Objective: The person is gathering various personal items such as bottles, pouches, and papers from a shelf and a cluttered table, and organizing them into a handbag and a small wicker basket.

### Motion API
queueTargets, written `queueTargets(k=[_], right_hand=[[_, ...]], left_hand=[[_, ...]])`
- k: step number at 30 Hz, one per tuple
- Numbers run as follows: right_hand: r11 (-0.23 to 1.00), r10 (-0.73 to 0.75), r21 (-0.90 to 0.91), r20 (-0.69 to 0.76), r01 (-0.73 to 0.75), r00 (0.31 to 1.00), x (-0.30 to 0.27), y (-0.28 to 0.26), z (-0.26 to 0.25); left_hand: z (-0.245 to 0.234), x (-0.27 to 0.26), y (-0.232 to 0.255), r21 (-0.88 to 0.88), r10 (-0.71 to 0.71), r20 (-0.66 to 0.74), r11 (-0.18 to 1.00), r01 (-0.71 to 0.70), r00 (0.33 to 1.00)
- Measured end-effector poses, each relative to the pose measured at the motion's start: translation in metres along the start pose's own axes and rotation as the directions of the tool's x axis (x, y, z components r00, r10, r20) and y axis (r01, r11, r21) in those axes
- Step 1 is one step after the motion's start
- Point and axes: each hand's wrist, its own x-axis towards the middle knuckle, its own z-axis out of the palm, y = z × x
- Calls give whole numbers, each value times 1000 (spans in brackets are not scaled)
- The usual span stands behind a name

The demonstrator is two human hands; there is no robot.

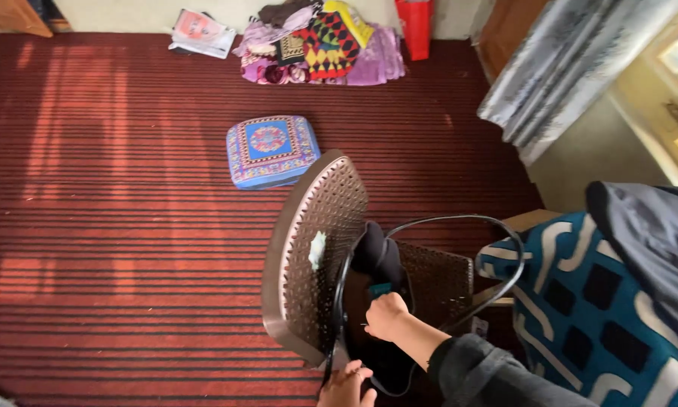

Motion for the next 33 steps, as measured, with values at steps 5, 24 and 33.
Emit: queueTargets(k=[5,24,33], right_hand=[[998,-1,70,85,-5,996,18,-18,9],[909,395,409,-787,-78,474,-348,112,20],[164,986,958,-159,-233,44,-578,187,257]], left_hand=[[28,23,-23,65,19,-111,998,-11,994],[-25,-7,208,450,667,-253,722,-525,701],[92,-72,365,174,900,69,414,-893,431]])
